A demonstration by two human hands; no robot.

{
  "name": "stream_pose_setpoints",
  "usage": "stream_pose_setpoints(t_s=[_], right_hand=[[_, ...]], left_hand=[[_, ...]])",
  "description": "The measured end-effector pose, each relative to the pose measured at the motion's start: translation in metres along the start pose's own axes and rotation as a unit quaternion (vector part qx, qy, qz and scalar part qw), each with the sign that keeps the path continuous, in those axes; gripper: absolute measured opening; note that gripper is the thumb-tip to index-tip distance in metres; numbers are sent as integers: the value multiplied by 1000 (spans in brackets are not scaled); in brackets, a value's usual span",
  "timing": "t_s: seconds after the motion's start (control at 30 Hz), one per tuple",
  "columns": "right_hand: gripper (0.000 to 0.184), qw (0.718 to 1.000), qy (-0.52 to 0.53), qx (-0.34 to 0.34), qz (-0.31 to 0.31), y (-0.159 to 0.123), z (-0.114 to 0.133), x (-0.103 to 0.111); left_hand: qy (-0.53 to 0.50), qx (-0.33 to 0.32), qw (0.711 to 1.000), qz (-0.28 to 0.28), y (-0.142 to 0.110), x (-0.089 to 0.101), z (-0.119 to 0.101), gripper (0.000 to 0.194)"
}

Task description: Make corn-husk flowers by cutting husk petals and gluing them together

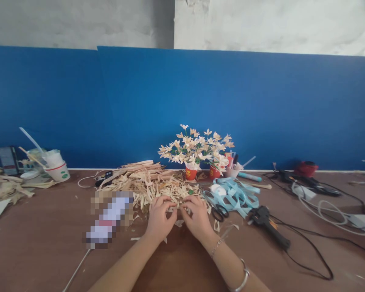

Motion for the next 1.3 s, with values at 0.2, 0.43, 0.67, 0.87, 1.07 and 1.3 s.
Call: stream_pose_setpoints(t_s=[0.2, 0.43, 0.67, 0.87, 1.07, 1.3], right_hand=[[8, 999, -29, 31, 17, -1, 9, 2], [10, 999, -33, 15, 4, -3, 11, -4], [11, 997, -70, -17, -24, -4, 14, -5], [11, 990, -124, -34, -58, -3, 10, 3], [7, 999, -49, -3, -18, 0, 6, 2], [13, 997, -68, 6, 44, 0, 6, 2]], left_hand=[[21, -24, 999, 24, -2, -1, -5, 12], [26, -12, 999, 21, -5, -4, -10, 12], [40, 21, 999, 2, -5, -4, -11, 14], [55, 54, 997, -11, -3, -1, -5, 14], [21, 29, 999, -15, 0, -1, 2, 12], [-1, 27, 998, -65, 3, 6, 12, 16]])
Point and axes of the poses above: each hand's wrist, its own y-axis towards the middle knuckle, its own x-axis out of the back of the hand, z = x × y, the point moved 3 cm from there along y, towards the middle knuckle, and after that the axes turned 1 degree about y, right-handed, at the moved point
